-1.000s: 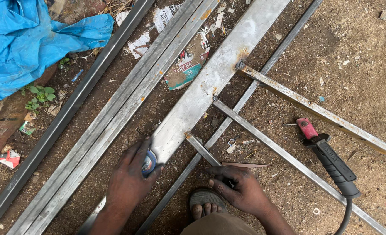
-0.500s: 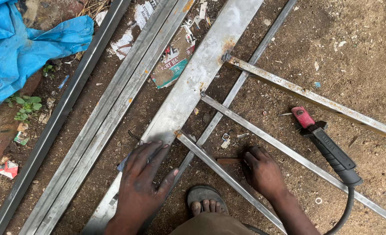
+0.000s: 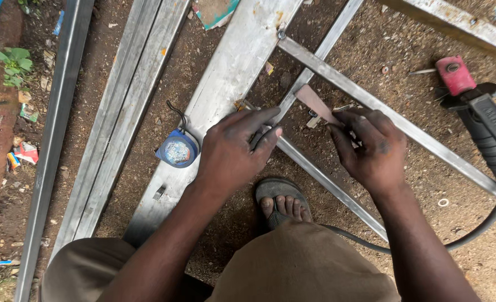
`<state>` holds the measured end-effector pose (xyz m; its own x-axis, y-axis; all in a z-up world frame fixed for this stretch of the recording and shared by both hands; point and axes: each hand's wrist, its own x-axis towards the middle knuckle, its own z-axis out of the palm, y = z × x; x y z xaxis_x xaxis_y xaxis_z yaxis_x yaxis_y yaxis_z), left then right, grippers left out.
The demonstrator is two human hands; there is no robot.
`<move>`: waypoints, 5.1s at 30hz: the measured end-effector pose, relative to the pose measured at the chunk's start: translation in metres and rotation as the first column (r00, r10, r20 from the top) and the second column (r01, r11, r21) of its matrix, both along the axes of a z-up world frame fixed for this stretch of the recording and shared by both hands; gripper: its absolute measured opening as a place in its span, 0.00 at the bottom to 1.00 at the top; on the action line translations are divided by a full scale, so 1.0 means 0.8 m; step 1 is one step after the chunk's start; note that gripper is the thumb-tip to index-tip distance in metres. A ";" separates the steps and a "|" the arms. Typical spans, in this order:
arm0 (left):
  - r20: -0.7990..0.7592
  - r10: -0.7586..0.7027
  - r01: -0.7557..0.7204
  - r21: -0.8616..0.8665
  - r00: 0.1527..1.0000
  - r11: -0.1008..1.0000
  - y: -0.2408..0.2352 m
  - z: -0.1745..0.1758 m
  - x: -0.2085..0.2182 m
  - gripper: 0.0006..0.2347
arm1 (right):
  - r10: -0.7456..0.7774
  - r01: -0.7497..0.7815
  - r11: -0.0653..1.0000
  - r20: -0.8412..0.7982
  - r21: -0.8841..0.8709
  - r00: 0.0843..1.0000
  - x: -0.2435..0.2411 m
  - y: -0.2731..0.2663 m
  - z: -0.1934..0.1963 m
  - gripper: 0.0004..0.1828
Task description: The person welds a metal frame using a handheld welding tool, creating sparks at the joints. They repeatedly measure and adjust the frame with a tape measure and a small metal piece to ensure alignment before welding.
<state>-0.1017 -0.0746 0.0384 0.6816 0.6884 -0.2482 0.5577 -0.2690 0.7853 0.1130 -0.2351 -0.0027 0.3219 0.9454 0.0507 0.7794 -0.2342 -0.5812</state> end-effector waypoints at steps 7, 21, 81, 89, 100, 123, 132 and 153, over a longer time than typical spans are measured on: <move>-0.036 -0.120 0.125 0.240 0.992 0.963 0.028 -0.046 0.039 0.14 | 0.039 -0.055 0.997 0.250 0.057 0.968 0.004 0.028 -0.001 0.07; 0.009 -0.230 0.188 0.542 0.973 0.819 0.058 -0.105 0.058 0.13 | 0.042 -0.104 0.983 0.369 0.152 0.928 0.007 0.050 -0.026 0.05; 0.103 -0.220 0.155 0.434 0.970 0.888 0.064 -0.100 0.051 0.24 | 0.142 -0.192 0.979 0.449 0.069 0.882 0.016 0.054 -0.034 0.12; 0.116 -0.229 0.156 0.439 0.967 0.885 0.066 -0.103 0.050 0.27 | 0.137 -0.201 0.975 0.459 0.093 0.878 0.016 0.058 -0.040 0.12; 0.132 -0.229 0.146 0.453 0.964 0.879 0.068 -0.109 0.048 0.28 | 0.028 -0.171 0.945 0.452 0.279 0.891 0.008 0.047 -0.058 0.09; 0.178 -0.179 0.106 0.357 0.968 0.928 0.075 -0.072 0.055 0.26 | -0.108 0.107 0.994 -0.106 -0.020 0.988 -0.014 0.006 0.033 0.06; -0.366 -0.009 0.152 0.363 0.930 0.919 0.083 0.004 -0.062 0.27 | 0.041 -0.210 0.966 -0.711 -0.153 0.702 -0.081 0.018 0.024 0.08; -0.040 0.010 -0.029 -0.492 0.999 0.870 -0.036 0.014 -0.123 0.21 | 0.686 -0.726 0.679 -0.451 0.112 0.572 -0.117 0.036 0.012 0.37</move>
